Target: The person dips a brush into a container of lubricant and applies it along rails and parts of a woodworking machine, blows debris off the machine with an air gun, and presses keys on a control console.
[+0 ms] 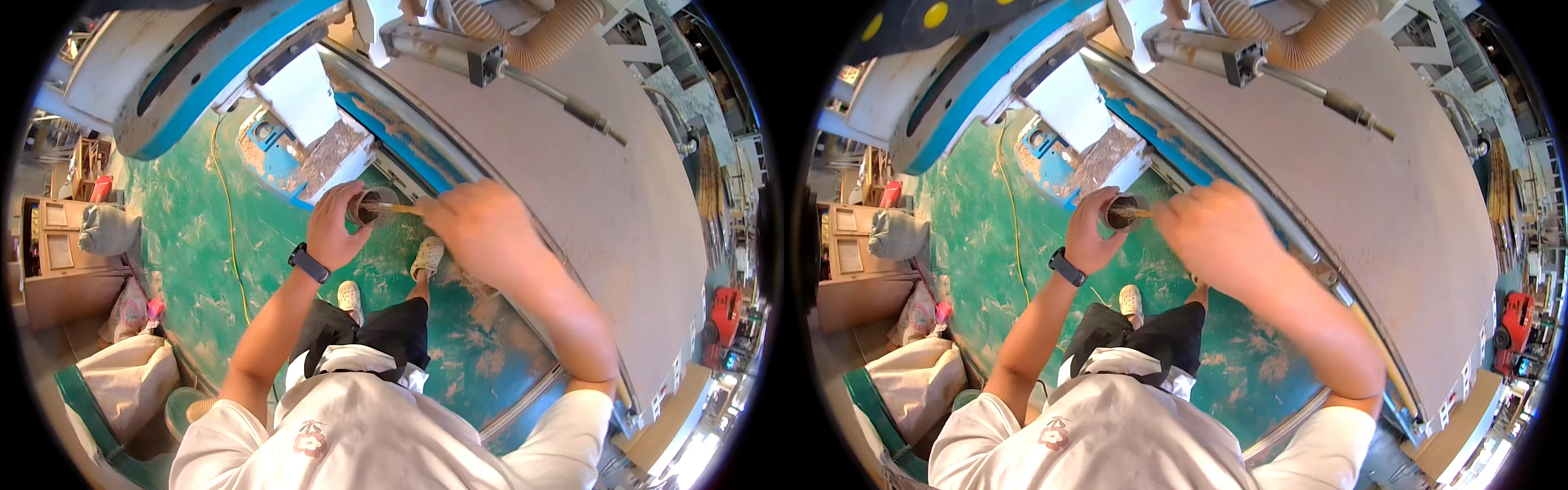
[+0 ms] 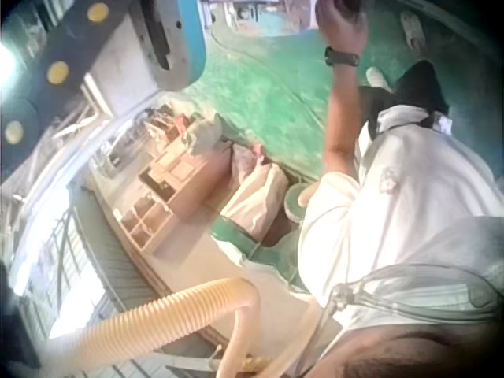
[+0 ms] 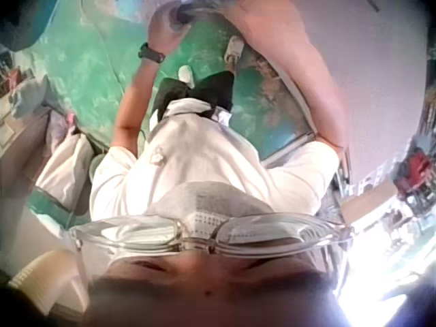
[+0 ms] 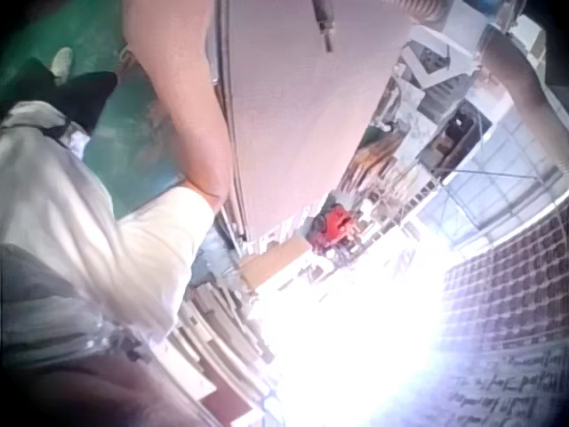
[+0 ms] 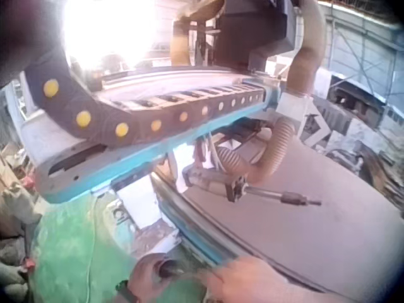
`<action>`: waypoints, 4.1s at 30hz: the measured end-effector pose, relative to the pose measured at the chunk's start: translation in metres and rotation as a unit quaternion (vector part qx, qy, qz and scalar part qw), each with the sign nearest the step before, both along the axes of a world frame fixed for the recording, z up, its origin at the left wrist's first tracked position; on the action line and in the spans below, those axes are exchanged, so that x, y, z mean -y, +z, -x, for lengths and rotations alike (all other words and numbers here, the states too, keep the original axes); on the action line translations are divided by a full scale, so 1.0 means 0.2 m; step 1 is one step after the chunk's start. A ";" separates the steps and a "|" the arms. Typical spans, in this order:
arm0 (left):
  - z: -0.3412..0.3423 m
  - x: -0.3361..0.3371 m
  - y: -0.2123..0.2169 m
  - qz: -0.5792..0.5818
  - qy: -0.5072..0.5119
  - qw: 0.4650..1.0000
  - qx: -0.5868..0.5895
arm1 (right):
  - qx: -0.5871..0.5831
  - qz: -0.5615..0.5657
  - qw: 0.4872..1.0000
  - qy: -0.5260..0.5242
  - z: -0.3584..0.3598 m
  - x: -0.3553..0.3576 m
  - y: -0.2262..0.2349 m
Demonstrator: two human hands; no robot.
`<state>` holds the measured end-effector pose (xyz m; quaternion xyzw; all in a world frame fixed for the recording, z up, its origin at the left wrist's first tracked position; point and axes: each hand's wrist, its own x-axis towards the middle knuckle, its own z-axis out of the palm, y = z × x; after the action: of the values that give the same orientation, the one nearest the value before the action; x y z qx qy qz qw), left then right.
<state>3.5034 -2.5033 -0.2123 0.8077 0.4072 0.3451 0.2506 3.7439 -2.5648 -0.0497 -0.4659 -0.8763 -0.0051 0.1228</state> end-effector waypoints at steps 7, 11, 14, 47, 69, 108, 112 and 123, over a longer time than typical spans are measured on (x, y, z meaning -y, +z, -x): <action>0.20 0.08 -0.53 -0.080 -0.065 0.990 -0.100 | 0.072 0.054 0.989 -0.117 0.42 0.13 -0.85; 0.23 -0.05 -1.04 -0.058 -0.053 0.990 -0.115 | -0.083 0.273 0.904 -0.318 0.43 0.16 -1.32; 0.12 -0.16 -1.44 0.063 0.013 0.998 -0.023 | -0.332 0.326 0.775 -0.428 0.37 0.13 -1.78; 0.14 0.26 -2.48 0.296 0.009 0.953 0.070 | -0.931 -0.038 0.157 -0.327 -0.08 0.21 -3.53; -2.63 3.54 -2.40 0.257 -0.202 0.944 0.041 | -0.511 0.001 0.362 -0.780 -2.57 5.08 -2.79; 0.53 2.82 -1.73 0.128 0.360 0.911 0.155 | -0.155 0.490 0.806 -0.294 -0.06 3.05 -2.52; 1.28 2.94 -1.63 0.035 0.487 0.866 0.104 | -0.035 0.558 0.810 -0.177 0.32 2.69 -2.61; 2.38 3.17 -1.09 0.014 0.689 0.691 0.220 | 0.115 0.511 0.837 -0.158 0.60 1.81 -2.25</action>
<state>3.0281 -3.1366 -0.4295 0.1981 0.7875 0.5825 0.0362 3.6244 -2.9261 -0.5006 -0.5903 -0.6765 0.3710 -0.2370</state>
